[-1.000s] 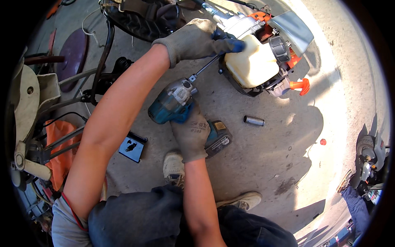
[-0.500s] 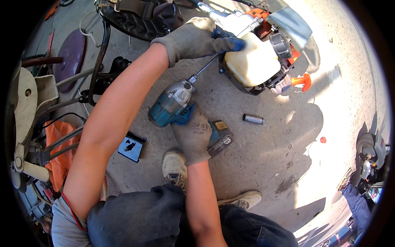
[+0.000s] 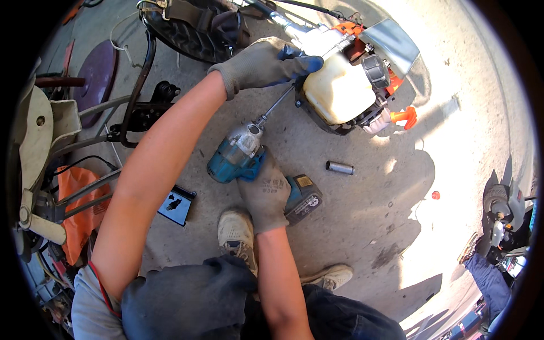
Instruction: The person retrieves a socket wrench from a green bin and uses a cordless impact wrench to tighten bolts on a piece of machinery, likely a brush cutter or trimmer. They also use a manual adjustable wrench to hold a bolt in place while tightening with the impact wrench.
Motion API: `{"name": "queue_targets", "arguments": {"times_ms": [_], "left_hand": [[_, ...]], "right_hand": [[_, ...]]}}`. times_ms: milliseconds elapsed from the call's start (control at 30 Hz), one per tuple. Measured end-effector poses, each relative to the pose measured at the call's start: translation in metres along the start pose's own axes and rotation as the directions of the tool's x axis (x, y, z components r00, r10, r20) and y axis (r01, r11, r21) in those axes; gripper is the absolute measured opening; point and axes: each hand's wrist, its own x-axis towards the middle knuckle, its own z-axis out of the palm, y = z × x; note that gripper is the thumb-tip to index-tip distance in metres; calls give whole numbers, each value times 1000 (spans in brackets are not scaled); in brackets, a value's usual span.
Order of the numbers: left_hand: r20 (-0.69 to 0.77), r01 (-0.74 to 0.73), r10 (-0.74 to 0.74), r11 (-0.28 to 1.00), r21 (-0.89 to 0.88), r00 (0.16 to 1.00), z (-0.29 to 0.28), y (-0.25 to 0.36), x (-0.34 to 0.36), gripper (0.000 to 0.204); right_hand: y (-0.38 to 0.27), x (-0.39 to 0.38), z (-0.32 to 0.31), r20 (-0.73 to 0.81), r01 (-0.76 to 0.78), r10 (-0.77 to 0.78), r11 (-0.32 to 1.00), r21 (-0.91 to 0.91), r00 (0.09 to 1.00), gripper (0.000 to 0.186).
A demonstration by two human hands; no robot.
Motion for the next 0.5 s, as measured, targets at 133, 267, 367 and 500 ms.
{"name": "queue_targets", "arguments": {"times_ms": [133, 267, 367, 500], "left_hand": [[-122, 93, -198, 811, -577, 972, 11, -22, -4, 33], [127, 331, -363, 583, -742, 923, 12, -19, -31, 24], [199, 369, -340, 569, -735, 919, 14, -18, -34, 20], [192, 360, -341, 547, -756, 920, 20, -13, -33, 21]], "right_hand": [[-3, 2, -8, 8, 17, -17, 1000, 0, 1000, 63], [0, -1, -11, 16, -6, 7, 999, -42, 1000, 63], [1, 0, -9, 36, 1, 1, 998, -64, 999, 63], [5, -2, -5, 32, -3, 5, 998, -55, 999, 64]]}}
